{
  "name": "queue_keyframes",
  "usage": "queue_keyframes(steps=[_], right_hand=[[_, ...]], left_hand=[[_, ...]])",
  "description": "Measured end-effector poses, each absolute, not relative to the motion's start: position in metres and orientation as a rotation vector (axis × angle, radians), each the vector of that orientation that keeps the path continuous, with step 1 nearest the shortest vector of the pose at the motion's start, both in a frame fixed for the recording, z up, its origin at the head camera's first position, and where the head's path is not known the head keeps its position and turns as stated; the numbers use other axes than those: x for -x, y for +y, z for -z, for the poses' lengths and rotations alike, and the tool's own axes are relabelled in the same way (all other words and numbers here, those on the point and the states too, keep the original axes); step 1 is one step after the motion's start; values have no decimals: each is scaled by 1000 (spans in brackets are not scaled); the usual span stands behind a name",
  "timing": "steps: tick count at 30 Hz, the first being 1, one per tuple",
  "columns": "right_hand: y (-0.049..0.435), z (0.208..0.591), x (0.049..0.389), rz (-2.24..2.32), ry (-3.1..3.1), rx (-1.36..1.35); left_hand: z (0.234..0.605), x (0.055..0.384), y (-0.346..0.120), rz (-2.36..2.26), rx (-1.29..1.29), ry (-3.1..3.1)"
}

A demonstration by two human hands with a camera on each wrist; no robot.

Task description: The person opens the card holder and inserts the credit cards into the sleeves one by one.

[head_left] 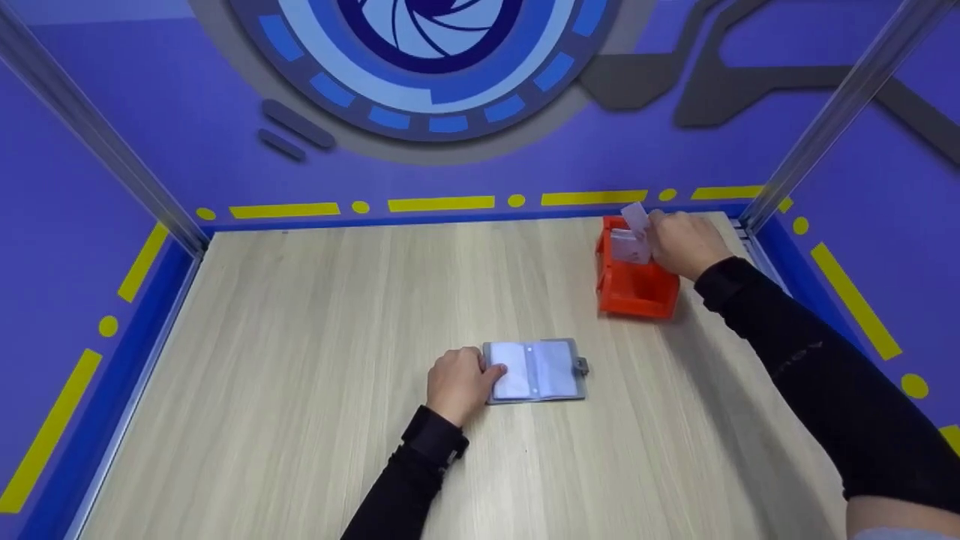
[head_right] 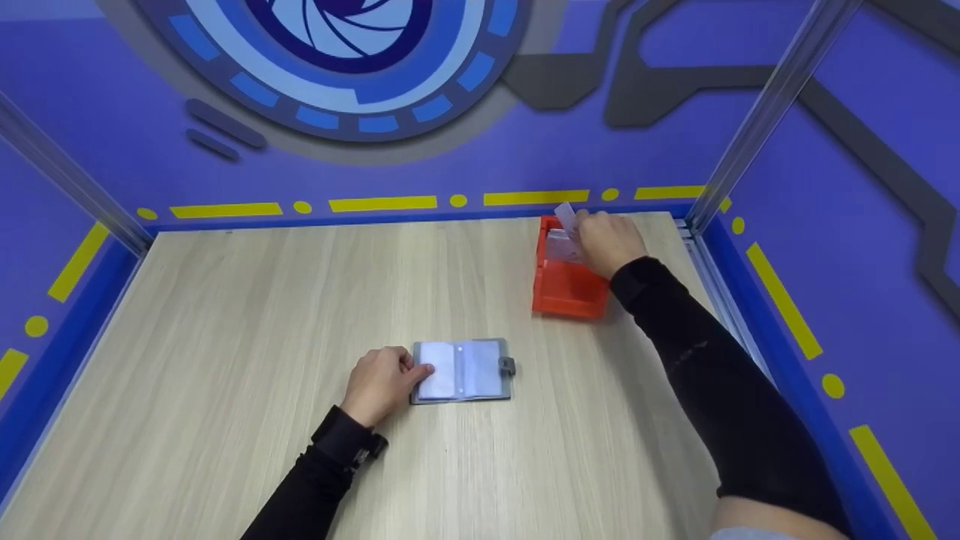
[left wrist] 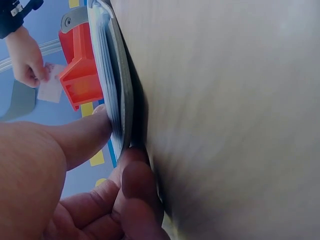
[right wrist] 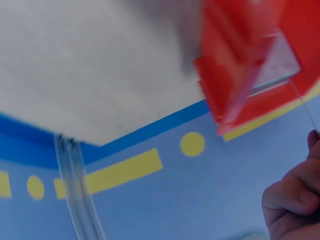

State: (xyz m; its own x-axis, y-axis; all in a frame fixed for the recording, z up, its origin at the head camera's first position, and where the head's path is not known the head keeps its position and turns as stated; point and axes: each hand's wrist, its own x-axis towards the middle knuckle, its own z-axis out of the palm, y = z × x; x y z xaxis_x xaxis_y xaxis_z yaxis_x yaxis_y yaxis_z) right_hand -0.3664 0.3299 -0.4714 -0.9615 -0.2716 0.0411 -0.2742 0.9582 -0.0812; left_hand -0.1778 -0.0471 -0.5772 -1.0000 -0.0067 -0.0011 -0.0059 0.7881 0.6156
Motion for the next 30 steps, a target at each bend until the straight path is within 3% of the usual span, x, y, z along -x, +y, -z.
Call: queue_keyframes(steps=[13,30], right_hand=[[283,463,310,-609,-3015,-405],[218,491,247,-1070,-3206,-477]], left_hand=[[576,178,-46,1036,-37,-2990],[575,177,-47,1015,-24,-3004]])
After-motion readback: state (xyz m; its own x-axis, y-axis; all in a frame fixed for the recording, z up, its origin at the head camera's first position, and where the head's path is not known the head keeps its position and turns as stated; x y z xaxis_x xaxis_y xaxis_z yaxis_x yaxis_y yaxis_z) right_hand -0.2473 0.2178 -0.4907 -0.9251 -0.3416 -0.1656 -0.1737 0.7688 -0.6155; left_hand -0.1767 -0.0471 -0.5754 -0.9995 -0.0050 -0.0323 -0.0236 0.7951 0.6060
